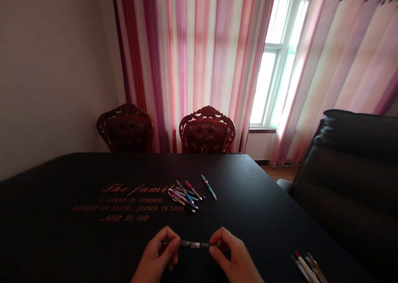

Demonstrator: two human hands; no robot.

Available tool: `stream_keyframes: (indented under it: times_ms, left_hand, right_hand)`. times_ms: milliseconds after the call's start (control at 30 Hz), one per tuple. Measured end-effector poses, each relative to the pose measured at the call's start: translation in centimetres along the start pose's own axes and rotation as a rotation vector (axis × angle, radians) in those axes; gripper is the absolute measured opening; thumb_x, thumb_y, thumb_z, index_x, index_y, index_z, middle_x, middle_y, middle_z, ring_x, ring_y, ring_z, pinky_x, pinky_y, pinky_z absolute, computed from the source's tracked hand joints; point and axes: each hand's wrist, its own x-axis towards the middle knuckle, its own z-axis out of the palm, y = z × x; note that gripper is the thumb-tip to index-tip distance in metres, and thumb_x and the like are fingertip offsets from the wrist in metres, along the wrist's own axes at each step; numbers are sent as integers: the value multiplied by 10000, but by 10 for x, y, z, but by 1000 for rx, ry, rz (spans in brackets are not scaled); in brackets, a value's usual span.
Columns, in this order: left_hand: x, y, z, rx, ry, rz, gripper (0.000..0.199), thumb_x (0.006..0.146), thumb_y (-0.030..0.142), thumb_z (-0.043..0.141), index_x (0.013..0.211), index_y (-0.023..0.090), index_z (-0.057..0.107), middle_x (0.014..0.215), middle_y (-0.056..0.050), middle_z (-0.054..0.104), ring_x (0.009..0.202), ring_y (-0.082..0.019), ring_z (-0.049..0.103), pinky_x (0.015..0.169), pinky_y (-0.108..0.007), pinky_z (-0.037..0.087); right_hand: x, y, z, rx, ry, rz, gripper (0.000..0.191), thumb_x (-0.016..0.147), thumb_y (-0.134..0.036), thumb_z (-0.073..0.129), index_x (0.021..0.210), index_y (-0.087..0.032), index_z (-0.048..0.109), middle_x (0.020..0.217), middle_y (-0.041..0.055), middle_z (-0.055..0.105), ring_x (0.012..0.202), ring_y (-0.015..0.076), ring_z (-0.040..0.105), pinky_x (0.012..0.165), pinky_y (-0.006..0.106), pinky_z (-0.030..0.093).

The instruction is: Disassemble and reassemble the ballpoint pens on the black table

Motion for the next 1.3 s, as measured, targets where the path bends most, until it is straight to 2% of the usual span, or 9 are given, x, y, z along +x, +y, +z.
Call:
stream_keyframes:
  times_ms: [67,267,500,967,1300]
  left_hand:
    - [-1,1,0,-7,5,3,425,765,601,632,712,184,573,543,46,539,496,-110,467,475,-207,367]
    - [-1,0,0,-13,-4,18,426,759,595,645,694,182,561,534,49,539,483,-103,457,475,-203,361]
    - [0,-3,0,-7,-11,24,417,770,587,638,704,183,564,543,49,539,483,-103,461,470,-202,358]
    - [-2,5,3,-5,2,30,426,746,597,656,682,185,569,534,54,537,477,-102,449,476,-202,354]
    - [0,-8,0,-15,-17,54,381,805,548,625,744,176,566,553,55,541,489,-102,471,474,-201,371]
  right_hand:
    - [0,-2,-1,62,-10,10,124,840,-299,572,903,-197,606,775,2,628,727,167,574,668,252,415]
    - [-1,0,0,173,-25,26,162,825,-278,575,961,-191,594,781,7,627,727,170,579,684,268,427]
    - [-1,0,0,278,-14,34,161,826,-293,582,951,-190,578,856,23,631,766,168,584,701,267,438]
    - [-2,1,2,335,-58,51,281,850,-401,576,1001,-169,626,789,27,631,717,167,574,666,276,445]
    - [-3,4,3,366,-60,42,342,846,-451,593,1026,-165,645,790,35,658,735,173,587,688,277,451]
